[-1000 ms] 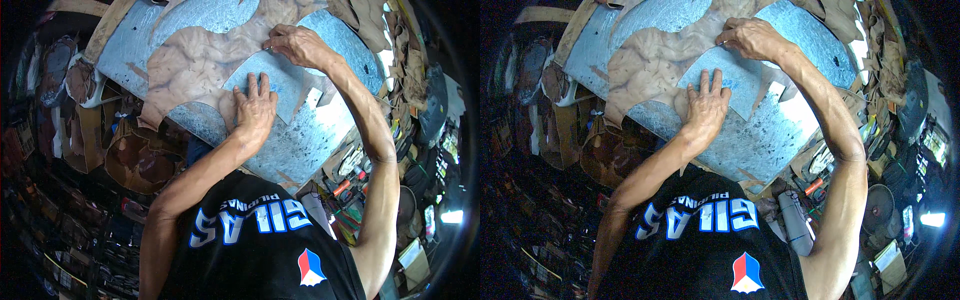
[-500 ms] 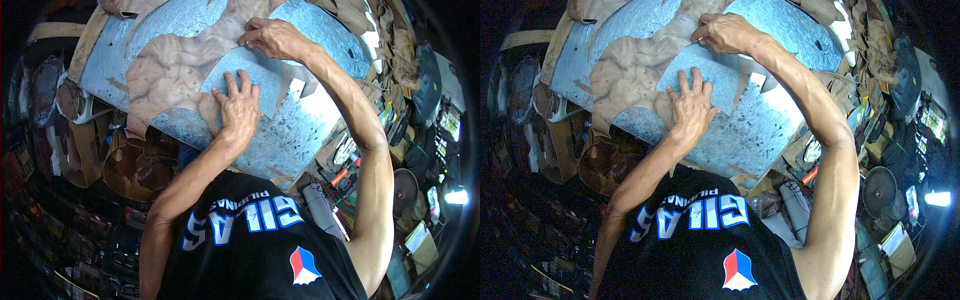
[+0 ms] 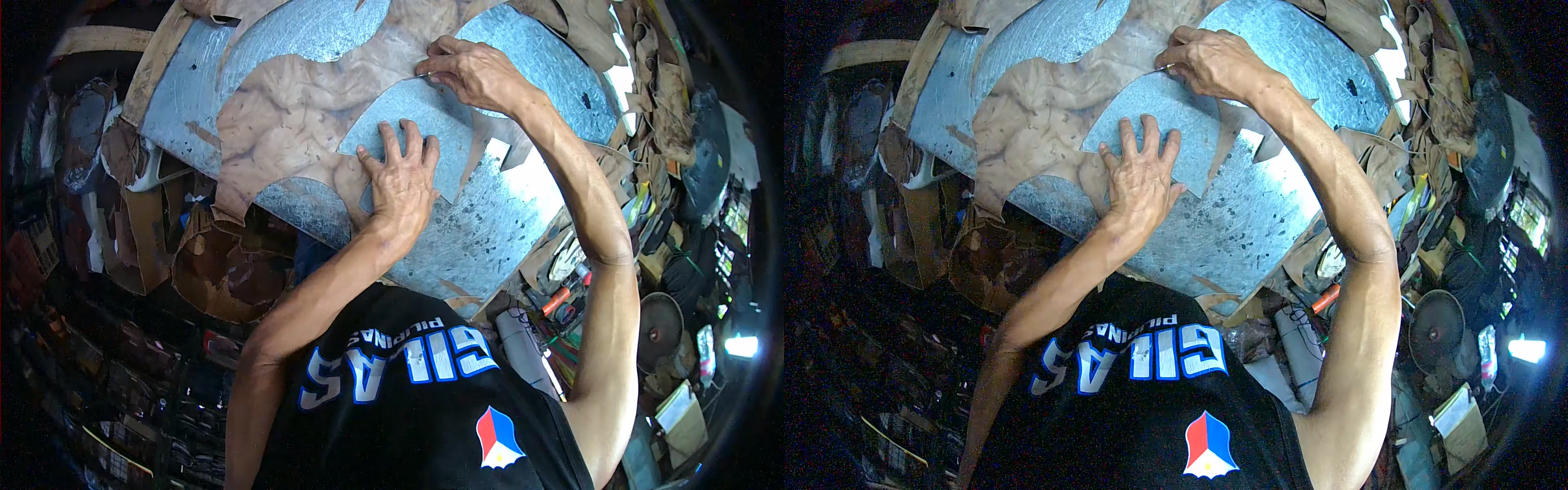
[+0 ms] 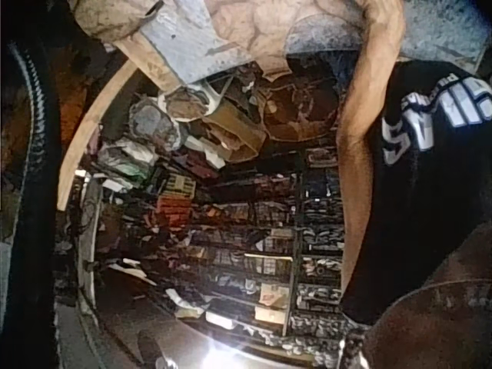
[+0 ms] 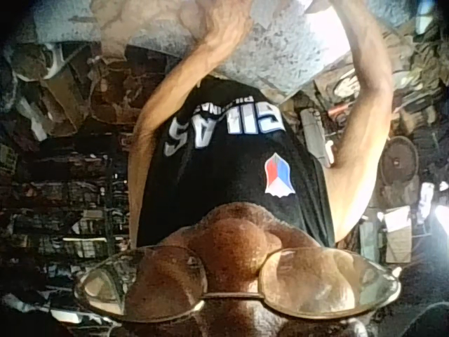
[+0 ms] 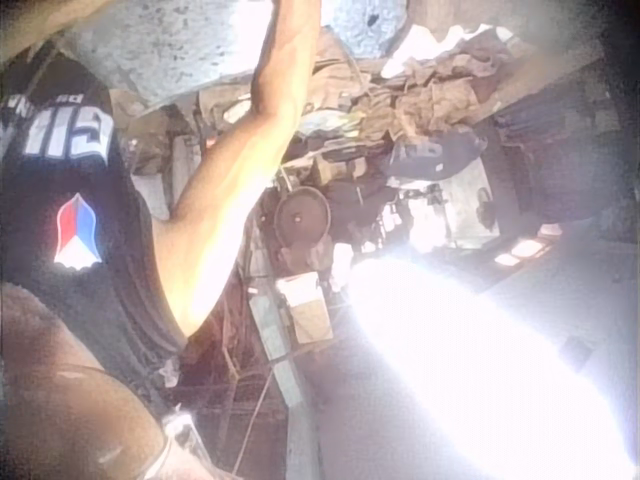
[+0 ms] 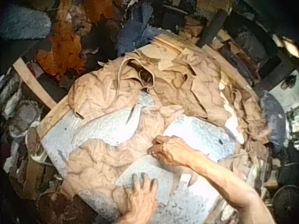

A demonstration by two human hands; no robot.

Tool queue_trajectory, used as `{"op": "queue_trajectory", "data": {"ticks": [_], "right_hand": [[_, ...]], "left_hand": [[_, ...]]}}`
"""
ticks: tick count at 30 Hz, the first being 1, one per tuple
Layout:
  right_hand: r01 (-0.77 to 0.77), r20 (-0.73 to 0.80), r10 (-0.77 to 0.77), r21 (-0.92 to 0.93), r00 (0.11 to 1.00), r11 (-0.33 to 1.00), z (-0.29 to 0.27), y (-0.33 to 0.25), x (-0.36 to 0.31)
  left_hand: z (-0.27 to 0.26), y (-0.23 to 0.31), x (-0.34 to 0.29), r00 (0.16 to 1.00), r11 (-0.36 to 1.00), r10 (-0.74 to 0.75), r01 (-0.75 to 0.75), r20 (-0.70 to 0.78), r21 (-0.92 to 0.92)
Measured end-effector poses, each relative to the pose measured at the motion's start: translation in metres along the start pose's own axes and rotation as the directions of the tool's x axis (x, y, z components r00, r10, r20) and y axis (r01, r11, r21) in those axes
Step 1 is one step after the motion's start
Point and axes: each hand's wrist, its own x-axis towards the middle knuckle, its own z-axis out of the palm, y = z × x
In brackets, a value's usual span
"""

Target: Trace and cut out leather patterns using a template and a hand blade.

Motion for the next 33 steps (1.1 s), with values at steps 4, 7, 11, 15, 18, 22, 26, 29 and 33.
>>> {"op": "queue_trajectory", "data": {"ticks": [4, 7, 11, 15, 18, 22, 26, 29, 33], "right_hand": [[0.022, -0.015, -0.022, -0.009, 1.0, 1.0, -0.002, 0.007, -0.007], [-0.031, 0.009, 0.031, -0.004, 0.999, 1.0, -0.008, 0.01, -0.017], [-0.054, 0.001, 0.054, -0.022, 0.999, 0.998, -0.006, 0.011, -0.021], [-0.01, -0.07, 0.01, -0.003, 0.997, 1.0, 0.0, 0.011, -0.024], [0.031, -0.13, -0.027, 0.03, 0.991, 0.999, 0.007, 0.006, -0.021], [0.075, -0.125, -0.066, 0.069, 0.99, 0.995, 0.005, 0.004, -0.013], [0.071, -0.114, -0.066, 0.04, 0.991, 0.997, 0.004, 0.009, -0.017], [0.076, -0.141, -0.073, 0.012, 0.987, 0.997, 0.005, 0.009, -0.022], [-0.03, -0.06, 0.031, 0.015, 0.998, 0.999, 0.004, 0.005, -0.028]], "left_hand": [[0.001, 0.0, 0.0, 1.0, 1.0, 0.005, -0.005, -0.006, -0.017], [0.001, 0.001, 0.0, 1.0, 1.0, 0.005, -0.005, 0.005, -0.02], [-0.001, 0.001, -0.001, 1.0, 1.0, 0.012, -0.012, 0.011, -0.019], [0.0, 0.001, -0.001, 1.0, 0.999, 0.009, -0.008, 0.025, -0.037], [-0.001, 0.002, 0.0, 1.0, 0.999, 0.011, -0.01, 0.026, -0.034], [-0.003, 0.002, -0.001, 0.999, 0.999, 0.023, -0.022, 0.027, -0.042], [-0.001, 0.002, 0.0, 1.0, 0.999, 0.018, -0.017, 0.022, -0.049], [0.001, 0.001, -0.001, 1.0, 0.999, 0.017, -0.016, 0.014, -0.048], [0.001, 0.001, -0.001, 1.0, 0.998, 0.011, -0.01, 0.019, -0.055]]}}
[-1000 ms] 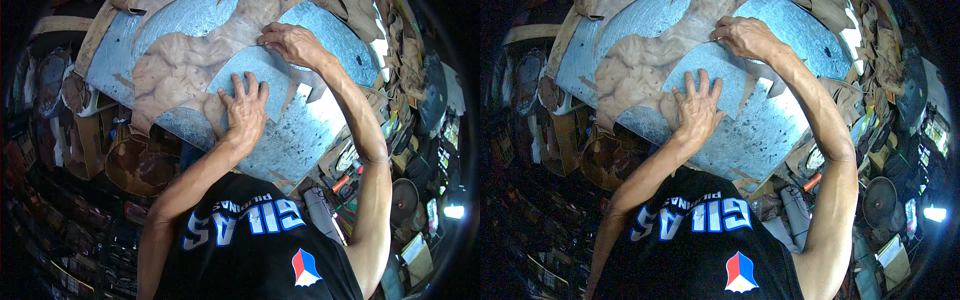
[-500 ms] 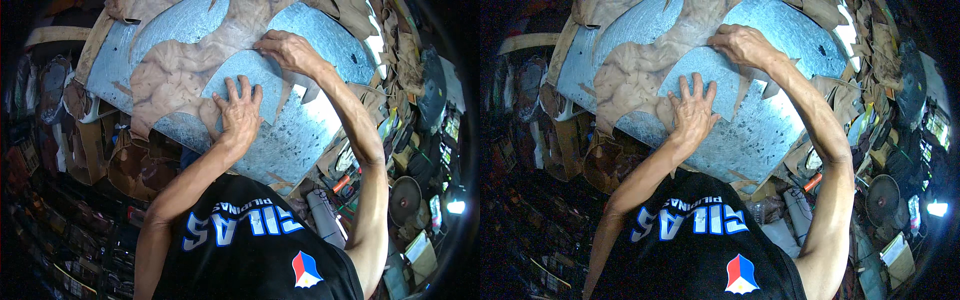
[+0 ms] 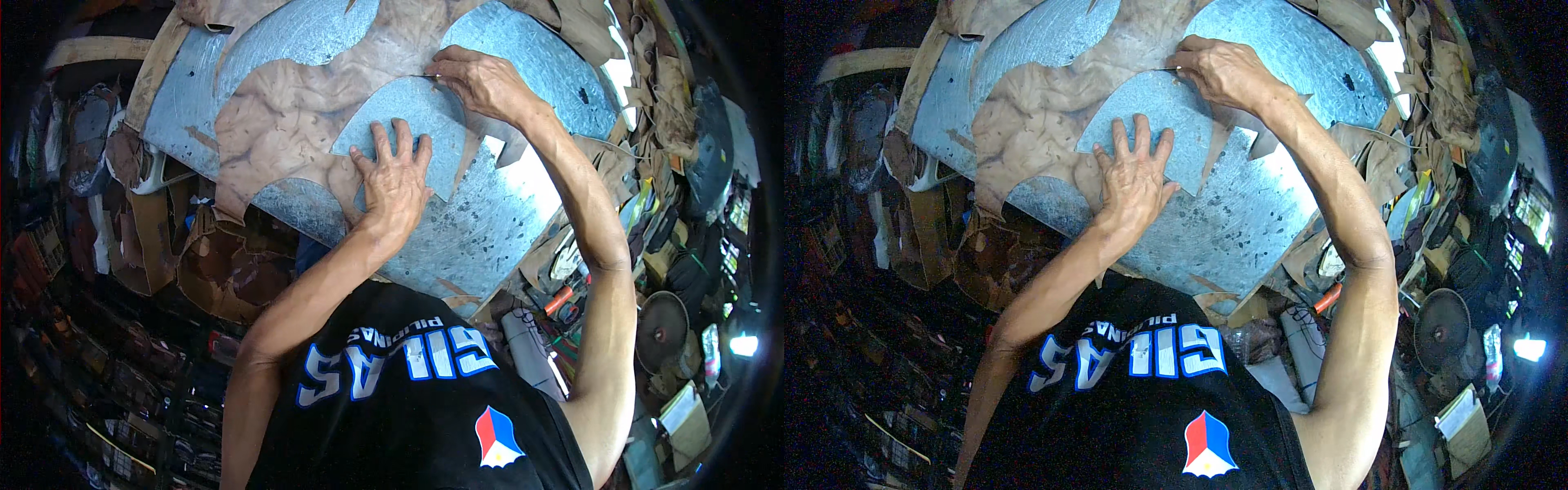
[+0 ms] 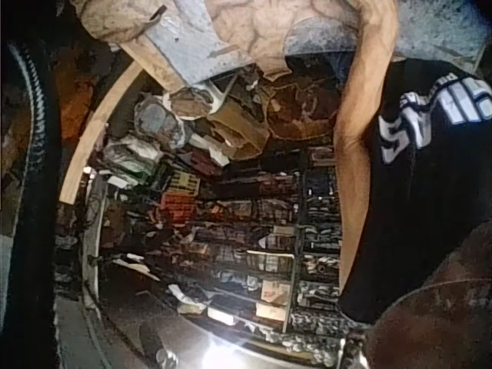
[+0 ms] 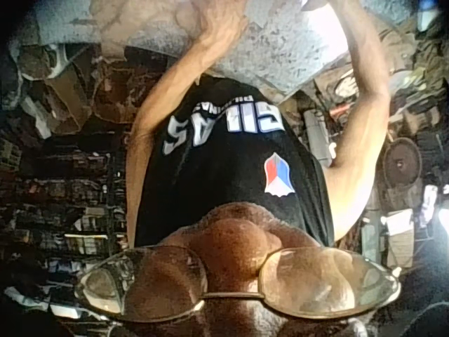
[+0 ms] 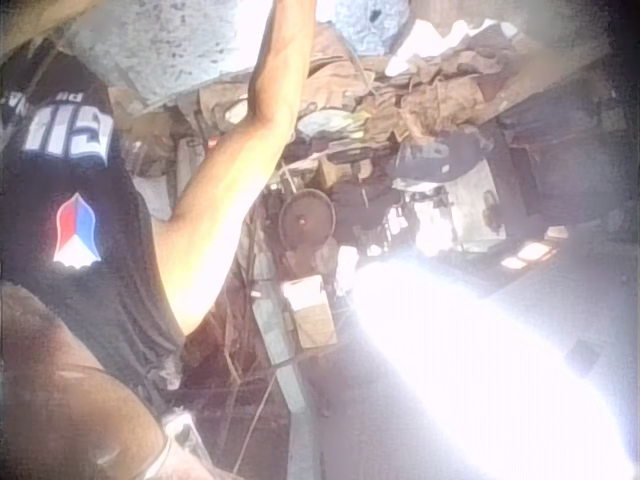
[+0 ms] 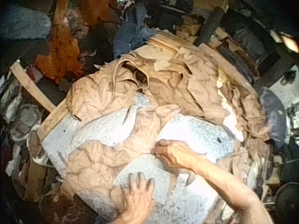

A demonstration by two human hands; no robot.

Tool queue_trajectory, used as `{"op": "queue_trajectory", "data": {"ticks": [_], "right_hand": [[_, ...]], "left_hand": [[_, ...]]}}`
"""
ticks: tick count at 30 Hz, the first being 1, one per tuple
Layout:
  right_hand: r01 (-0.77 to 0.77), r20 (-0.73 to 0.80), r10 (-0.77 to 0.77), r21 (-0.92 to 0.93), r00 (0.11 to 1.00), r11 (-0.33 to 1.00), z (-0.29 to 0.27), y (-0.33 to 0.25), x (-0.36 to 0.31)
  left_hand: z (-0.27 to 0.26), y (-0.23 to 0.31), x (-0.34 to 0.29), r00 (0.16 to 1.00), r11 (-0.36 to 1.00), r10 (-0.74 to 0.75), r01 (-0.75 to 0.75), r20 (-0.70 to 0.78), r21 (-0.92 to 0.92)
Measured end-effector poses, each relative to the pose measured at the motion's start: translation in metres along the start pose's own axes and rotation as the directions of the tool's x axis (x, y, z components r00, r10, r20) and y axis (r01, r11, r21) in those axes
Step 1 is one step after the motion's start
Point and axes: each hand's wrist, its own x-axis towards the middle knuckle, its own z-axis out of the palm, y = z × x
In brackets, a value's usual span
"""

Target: Trace and cut out leather patterns using a template and a hand blade.

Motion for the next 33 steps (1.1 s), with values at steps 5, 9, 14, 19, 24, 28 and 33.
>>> {"op": "queue_trajectory", "data": {"ticks": [5, 9, 14, 19, 24, 28, 33], "right_hand": [[-0.084, -0.035, 0.084, 0.004, 0.996, 0.996, 0.001, -0.006, -0.009], [-0.11, -0.025, 0.111, 0.036, 0.994, 0.993, 0.005, -0.002, -0.015], [-0.102, -0.088, 0.105, 0.043, 0.991, 0.994, 0.008, -0.005, -0.024], [-0.249, -0.071, 0.256, 0.089, 0.964, 0.964, 0.007, -0.015, -0.034], [-0.348, -0.044, 0.358, 0.155, 0.933, 0.925, 0.009, -0.021, -0.05], [-0.383, -0.084, 0.409, 0.22, 0.909, 0.897, 0.011, -0.029, -0.063], [-0.464, -0.087, 0.514, 0.32, 0.854, 0.826, 0.02, -0.039, -0.079]], "left_hand": [[0.001, 0.001, 0.0, 1.0, 0.999, 0.001, -0.001, 0.005, 0.032], [0.0, 0.001, 0.001, 1.0, 1.0, 0.0, 0.0, 0.01, 0.02], [0.0, 0.0, 0.0, 1.0, 1.0, 0.005, -0.005, 0.002, 0.014], [0.002, 0.001, 0.0, 1.0, 1.0, 0.004, -0.004, -0.001, 0.007], [0.0, 0.0, 0.001, 1.0, 1.0, 0.007, -0.007, 0.003, 0.004], [-0.001, 0.001, 0.003, 1.0, 1.0, 0.008, -0.008, 0.012, 0.002], [-0.001, 0.004, 0.004, 1.0, 1.0, 0.008, -0.008, 0.029, 0.01]]}}
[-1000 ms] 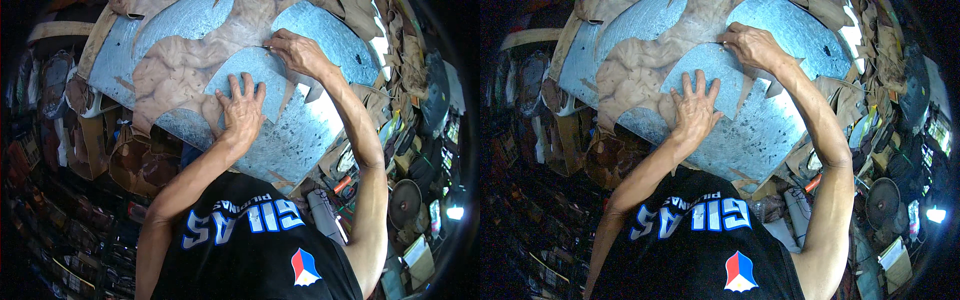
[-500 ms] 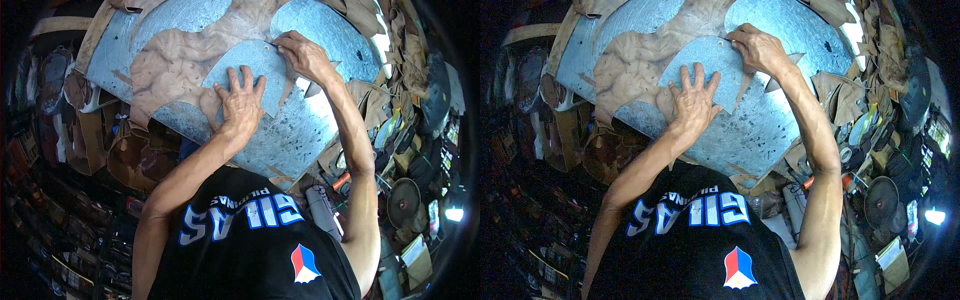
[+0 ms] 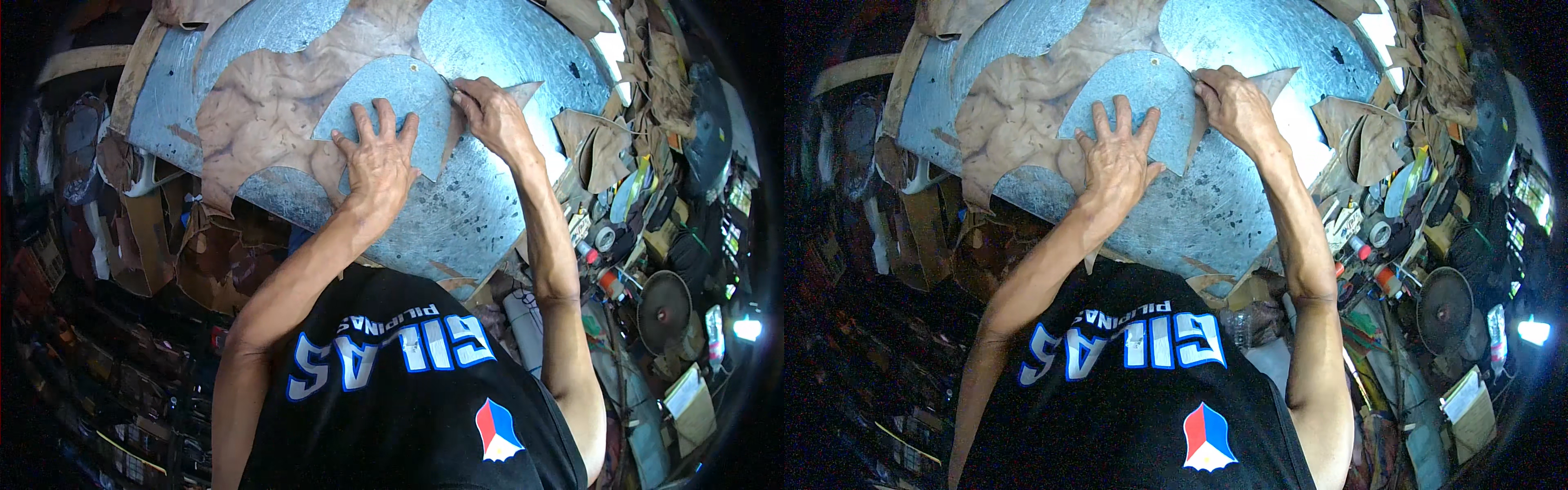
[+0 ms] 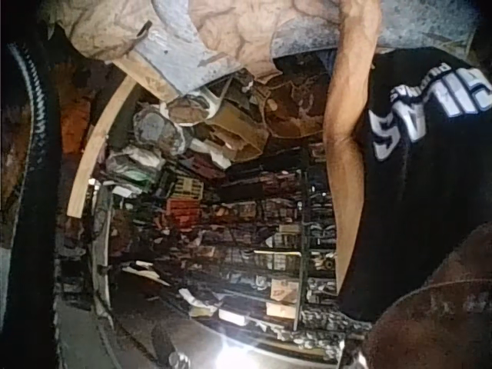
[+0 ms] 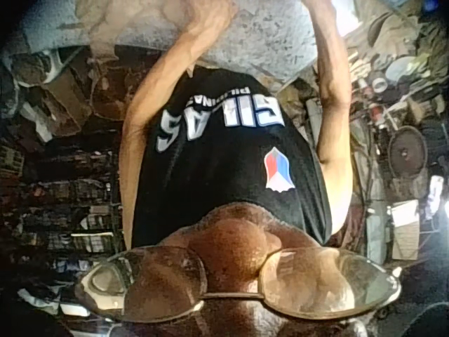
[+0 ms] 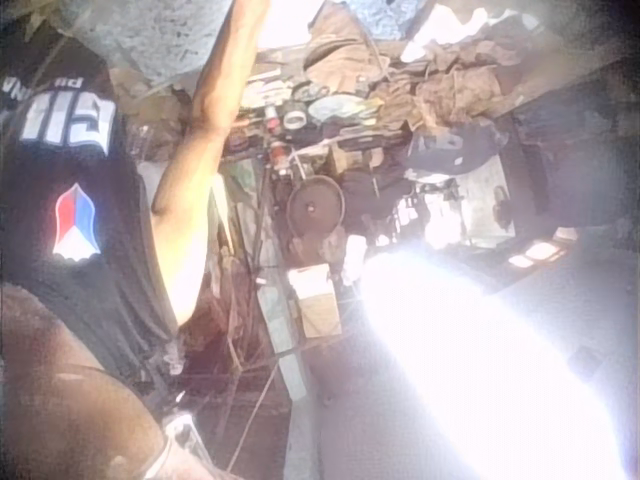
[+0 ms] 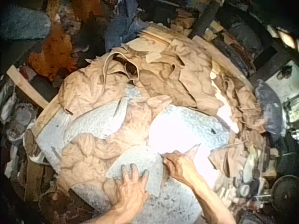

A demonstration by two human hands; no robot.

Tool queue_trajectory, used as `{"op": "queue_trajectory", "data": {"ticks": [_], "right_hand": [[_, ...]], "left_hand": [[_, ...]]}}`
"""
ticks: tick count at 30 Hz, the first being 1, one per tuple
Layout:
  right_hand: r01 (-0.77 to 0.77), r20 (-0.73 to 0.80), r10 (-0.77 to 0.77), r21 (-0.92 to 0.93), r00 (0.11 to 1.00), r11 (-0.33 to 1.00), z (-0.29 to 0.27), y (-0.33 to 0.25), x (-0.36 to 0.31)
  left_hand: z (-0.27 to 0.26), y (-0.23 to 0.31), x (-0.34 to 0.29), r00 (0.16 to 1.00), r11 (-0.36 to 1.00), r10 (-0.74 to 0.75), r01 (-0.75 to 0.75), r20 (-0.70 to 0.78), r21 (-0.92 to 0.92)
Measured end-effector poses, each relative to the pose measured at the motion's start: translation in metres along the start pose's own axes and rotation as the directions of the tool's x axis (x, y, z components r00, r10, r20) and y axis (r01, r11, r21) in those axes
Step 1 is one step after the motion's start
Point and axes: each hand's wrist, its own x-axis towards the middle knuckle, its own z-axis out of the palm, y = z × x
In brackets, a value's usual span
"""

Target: Trace and cut out leather patterns using a template and a hand blade.

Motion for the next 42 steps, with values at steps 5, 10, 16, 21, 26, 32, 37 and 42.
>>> {"op": "queue_trajectory", "data": {"ticks": [5, 10, 16, 21, 26, 32, 37, 42], "right_hand": [[-0.042, -0.066, 0.045, 0.049, 0.997, 0.998, 0.008, -0.007, -0.015], [-0.151, -0.11, 0.168, 0.147, 0.98, 0.977, 0.011, -0.021, -0.032], [-0.252, -0.19, 0.307, 0.268, 0.932, 0.93, 0.027, -0.042, -0.063], [-0.372, -0.226, 0.47, 0.369, 0.853, 0.852, 0.053, -0.066, -0.102], [-0.428, -0.255, 0.561, 0.43, 0.788, 0.795, 0.072, -0.096, -0.14], [-0.461, -0.288, 0.611, 0.446, 0.738, 0.767, 0.091, -0.113, -0.164], [-0.43, -0.392, 0.576, 0.402, 0.717, 0.808, 0.083, -0.076, -0.147], [-0.187, -0.556, 0.164, 0.015, 0.815, 0.982, 0.035, -0.006, -0.055]], "left_hand": [[0.003, -0.002, 0.0, 1.0, 1.0, 0.019, -0.019, -0.004, 0.006], [0.005, -0.003, 0.002, 1.0, 1.0, 0.025, -0.025, 0.001, -0.004], [0.008, -0.002, 0.003, 0.999, 0.998, 0.044, -0.044, 0.007, 0.034], [0.012, -0.003, 0.004, 0.998, 0.996, 0.068, -0.067, -0.011, 0.058], [0.012, -0.003, 0.005, 0.993, 0.991, 0.105, -0.099, -0.054, 0.092], [0.015, -0.003, 0.005, 0.989, 0.988, 0.109, -0.097, -0.096, 0.12], [0.015, -0.007, -0.001, 0.986, 0.979, 0.131, -0.111, -0.107, 0.171], [0.011, -0.015, -0.008, 0.976, 0.971, 0.192, -0.173, -0.106, 0.165]]}}
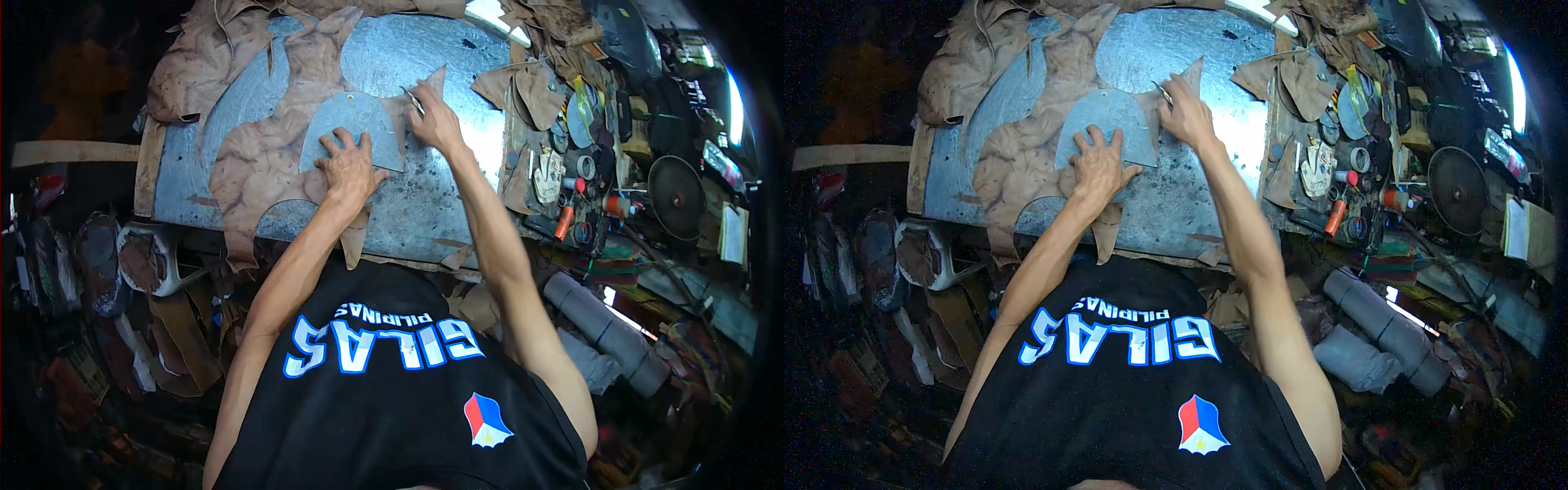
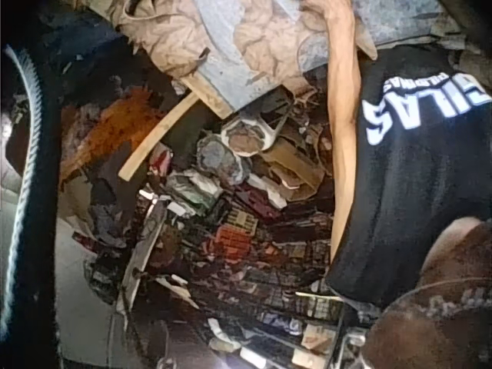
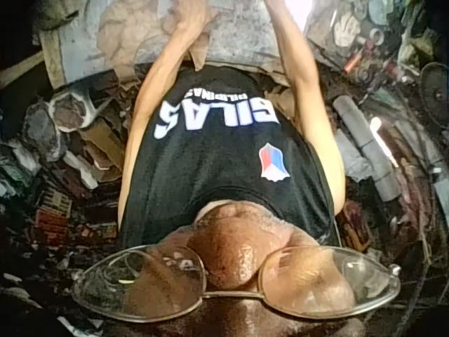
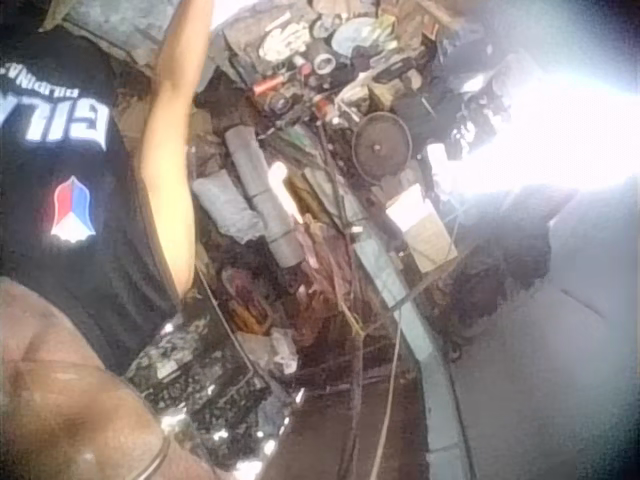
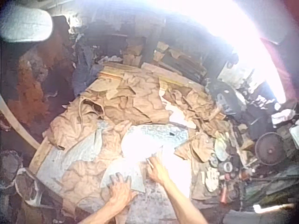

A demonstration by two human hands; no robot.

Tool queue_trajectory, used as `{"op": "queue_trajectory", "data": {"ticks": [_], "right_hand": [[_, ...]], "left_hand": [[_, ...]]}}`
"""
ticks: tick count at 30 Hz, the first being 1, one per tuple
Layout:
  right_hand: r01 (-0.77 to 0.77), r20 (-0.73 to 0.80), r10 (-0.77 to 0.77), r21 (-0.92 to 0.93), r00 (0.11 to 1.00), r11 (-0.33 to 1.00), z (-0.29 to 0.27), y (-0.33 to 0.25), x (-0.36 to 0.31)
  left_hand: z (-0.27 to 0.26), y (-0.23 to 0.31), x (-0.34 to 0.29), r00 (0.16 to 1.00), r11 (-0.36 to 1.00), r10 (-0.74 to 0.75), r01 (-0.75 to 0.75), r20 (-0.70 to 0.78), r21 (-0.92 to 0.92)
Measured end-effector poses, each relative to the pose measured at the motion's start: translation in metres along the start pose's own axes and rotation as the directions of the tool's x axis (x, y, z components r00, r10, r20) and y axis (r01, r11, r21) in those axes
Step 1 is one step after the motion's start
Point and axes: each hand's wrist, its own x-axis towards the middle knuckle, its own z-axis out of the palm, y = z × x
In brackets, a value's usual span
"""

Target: Trace and cut out leather patterns using a template and a hand blade.

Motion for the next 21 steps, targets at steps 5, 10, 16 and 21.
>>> {"op": "queue_trajectory", "data": {"ticks": [5, 10, 16, 21], "right_hand": [[0.123, 0.31, -0.071, -0.153, 0.948, 0.981, -0.003, 0.011, 0.02], [-0.249, 0.342, 0.31, -0.212, 0.887, 0.945, -0.044, 0.017, -0.057], [-0.588, 0.596, 0.53, -0.117, 0.603, 0.8, -0.134, -0.028, -0.23], [-0.663, 0.359, 0.739, -0.33, 0.571, 0.672, -0.165, -0.088, -0.297]], "left_hand": [[0.0, -0.036, -0.011, 0.995, 0.968, 0.099, -0.099, -0.01, -0.231], [0.008, -0.085, -0.026, 0.928, 0.915, 0.162, -0.269, -0.336, -0.301], [0.029, -0.138, -0.042, 0.941, 0.941, 0.144, -0.226, -0.307, -0.253], [0.029, -0.124, -0.042, 0.912, 0.932, 0.22, -0.301, -0.347, -0.2]]}}
